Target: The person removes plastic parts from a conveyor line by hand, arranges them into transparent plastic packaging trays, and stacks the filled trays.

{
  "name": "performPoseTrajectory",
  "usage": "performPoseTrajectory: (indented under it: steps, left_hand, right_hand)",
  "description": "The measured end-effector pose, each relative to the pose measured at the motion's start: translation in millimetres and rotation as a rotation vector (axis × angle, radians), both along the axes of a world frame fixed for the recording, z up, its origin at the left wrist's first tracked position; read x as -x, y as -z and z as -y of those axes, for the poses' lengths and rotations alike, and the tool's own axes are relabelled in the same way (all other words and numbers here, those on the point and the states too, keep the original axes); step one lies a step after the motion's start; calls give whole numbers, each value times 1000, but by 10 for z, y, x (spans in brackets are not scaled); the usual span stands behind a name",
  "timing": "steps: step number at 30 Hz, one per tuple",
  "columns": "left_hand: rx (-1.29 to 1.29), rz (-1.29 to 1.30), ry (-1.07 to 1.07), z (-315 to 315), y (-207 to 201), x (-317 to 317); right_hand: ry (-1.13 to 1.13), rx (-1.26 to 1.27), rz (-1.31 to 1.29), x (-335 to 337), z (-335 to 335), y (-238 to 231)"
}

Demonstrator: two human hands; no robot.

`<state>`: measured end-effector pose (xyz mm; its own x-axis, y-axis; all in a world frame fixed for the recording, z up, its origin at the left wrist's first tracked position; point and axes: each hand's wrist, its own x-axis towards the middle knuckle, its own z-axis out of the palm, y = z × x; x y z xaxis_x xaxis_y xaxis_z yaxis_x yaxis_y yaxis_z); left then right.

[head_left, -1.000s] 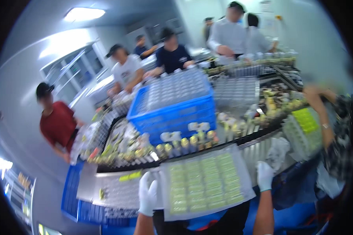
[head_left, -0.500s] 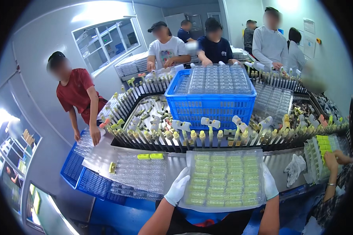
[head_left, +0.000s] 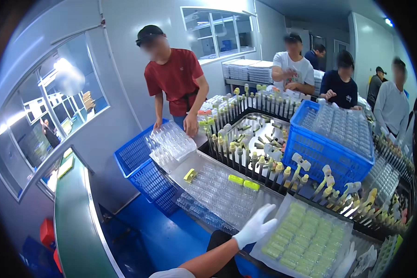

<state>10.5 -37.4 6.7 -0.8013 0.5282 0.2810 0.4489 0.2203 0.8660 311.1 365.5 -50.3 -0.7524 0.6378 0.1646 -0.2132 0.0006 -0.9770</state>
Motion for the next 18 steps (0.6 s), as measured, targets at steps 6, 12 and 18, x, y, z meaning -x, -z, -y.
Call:
performPoseTrajectory:
  steps: [6, 12, 18]
  left_hand:
    - [43, -475, -621, 1724, -726, 1369]
    - [749, -148, -377, 3890, 473, 3051]
    - [572, -30, -301, 3492, 802, 3512]
  right_hand:
    - [352, -41, 94, -53, -180, 413]
    - [339, -620, 370, 504, 253, -154]
    - [388, 378, 26, 354, 172, 17]
